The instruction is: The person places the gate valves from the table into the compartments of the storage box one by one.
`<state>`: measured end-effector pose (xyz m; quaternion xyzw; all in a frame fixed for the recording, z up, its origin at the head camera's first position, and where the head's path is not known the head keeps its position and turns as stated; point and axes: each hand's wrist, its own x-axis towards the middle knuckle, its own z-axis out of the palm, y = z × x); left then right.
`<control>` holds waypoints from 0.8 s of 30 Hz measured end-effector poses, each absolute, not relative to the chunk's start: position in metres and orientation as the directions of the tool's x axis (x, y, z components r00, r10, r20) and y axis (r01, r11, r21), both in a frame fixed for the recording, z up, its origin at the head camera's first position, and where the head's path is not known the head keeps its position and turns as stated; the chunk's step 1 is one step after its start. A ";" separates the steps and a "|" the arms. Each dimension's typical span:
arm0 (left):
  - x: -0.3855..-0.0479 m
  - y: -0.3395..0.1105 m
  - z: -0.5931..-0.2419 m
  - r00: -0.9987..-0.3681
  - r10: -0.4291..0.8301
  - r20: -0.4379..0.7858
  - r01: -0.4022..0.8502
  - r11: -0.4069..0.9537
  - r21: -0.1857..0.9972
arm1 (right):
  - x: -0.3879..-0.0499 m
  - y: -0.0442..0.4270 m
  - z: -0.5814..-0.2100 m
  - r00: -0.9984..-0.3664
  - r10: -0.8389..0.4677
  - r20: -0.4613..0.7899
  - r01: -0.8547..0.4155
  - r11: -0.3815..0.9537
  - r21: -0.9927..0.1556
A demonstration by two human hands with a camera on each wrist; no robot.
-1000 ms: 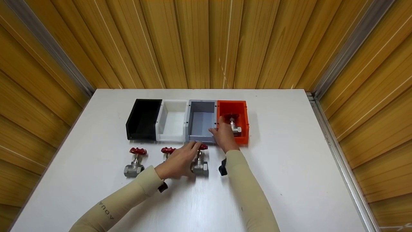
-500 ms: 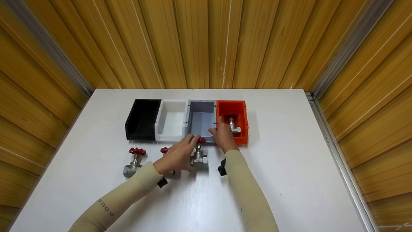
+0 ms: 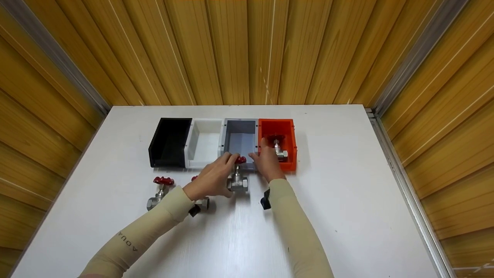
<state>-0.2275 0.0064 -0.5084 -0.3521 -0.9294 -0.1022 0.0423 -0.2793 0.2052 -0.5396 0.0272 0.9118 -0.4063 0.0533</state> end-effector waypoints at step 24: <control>-0.250 0.011 -0.500 -0.766 0.622 0.164 0.643 0.744 0.182 | -0.279 0.206 -0.540 -0.994 0.000 -0.111 0.083 0.663 -0.744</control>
